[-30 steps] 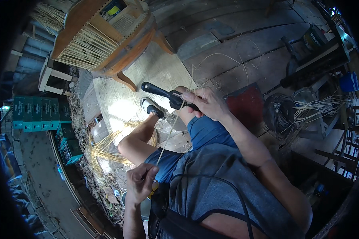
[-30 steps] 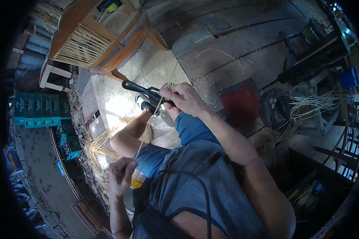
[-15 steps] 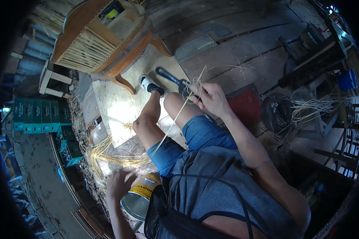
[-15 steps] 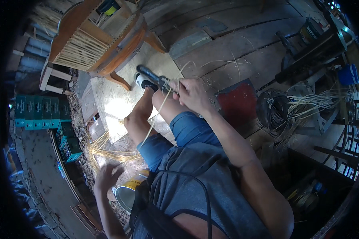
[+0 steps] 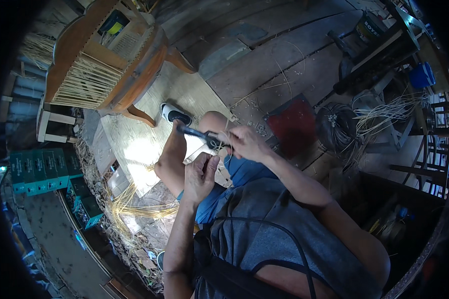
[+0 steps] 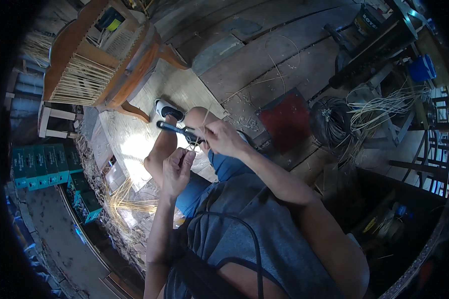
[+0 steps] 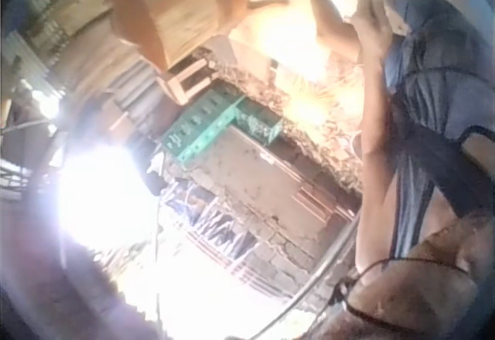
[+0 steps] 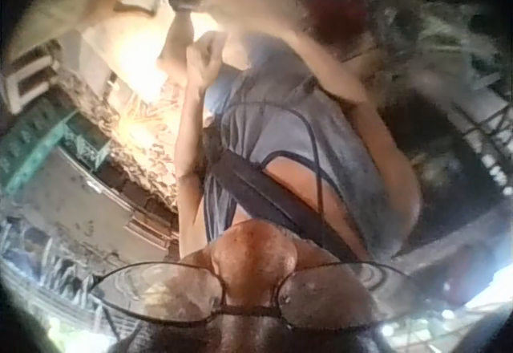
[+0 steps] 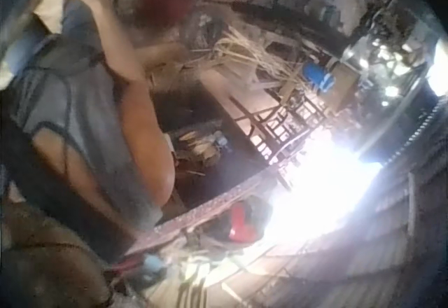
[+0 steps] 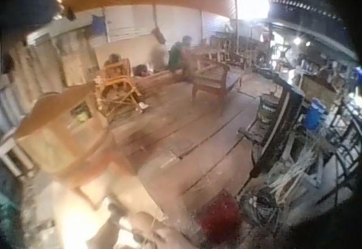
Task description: Stripping and preparing bamboo or rattan strands for furniture manufacturing.
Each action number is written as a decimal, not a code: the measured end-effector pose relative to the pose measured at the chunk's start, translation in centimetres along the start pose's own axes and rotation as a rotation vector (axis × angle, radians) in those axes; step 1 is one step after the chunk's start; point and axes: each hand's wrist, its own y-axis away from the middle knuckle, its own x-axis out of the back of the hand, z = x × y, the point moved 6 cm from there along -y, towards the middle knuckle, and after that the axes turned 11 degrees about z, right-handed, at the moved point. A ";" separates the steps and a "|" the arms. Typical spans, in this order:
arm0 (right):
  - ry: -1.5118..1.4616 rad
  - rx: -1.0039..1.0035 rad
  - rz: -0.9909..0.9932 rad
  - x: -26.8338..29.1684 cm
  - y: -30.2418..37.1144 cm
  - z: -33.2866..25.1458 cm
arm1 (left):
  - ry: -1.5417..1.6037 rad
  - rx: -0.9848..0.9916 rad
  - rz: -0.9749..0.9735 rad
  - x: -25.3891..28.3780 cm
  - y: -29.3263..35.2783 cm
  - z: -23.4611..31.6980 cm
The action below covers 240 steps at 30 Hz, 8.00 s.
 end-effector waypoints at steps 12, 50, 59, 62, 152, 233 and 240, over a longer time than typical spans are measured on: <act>-0.363 -0.152 0.005 3.3 -4.5 -0.2 | 0.128 0.321 0.051 8.3 8.9 -0.2; -0.039 0.179 0.196 2.9 -0.1 -4.0 | 0.359 0.219 -0.185 -1.6 -3.1 0.5; -0.116 -0.070 -0.004 3.1 -0.6 -0.1 | 0.055 0.010 -0.099 -2.0 -1.4 1.3; -0.409 -0.185 0.048 4.9 -3.2 3.2 | 0.005 0.012 -0.075 -1.0 0.2 2.0; -0.582 -0.283 0.104 8.1 -5.2 4.5 | 0.032 0.288 -0.073 5.6 8.5 6.4; -0.359 -0.006 0.003 8.3 -7.4 -3.7 | 0.269 0.306 0.109 5.1 5.6 4.4; -0.431 -0.011 0.060 8.6 -9.7 -3.7 | 0.160 0.261 0.164 7.4 8.8 3.8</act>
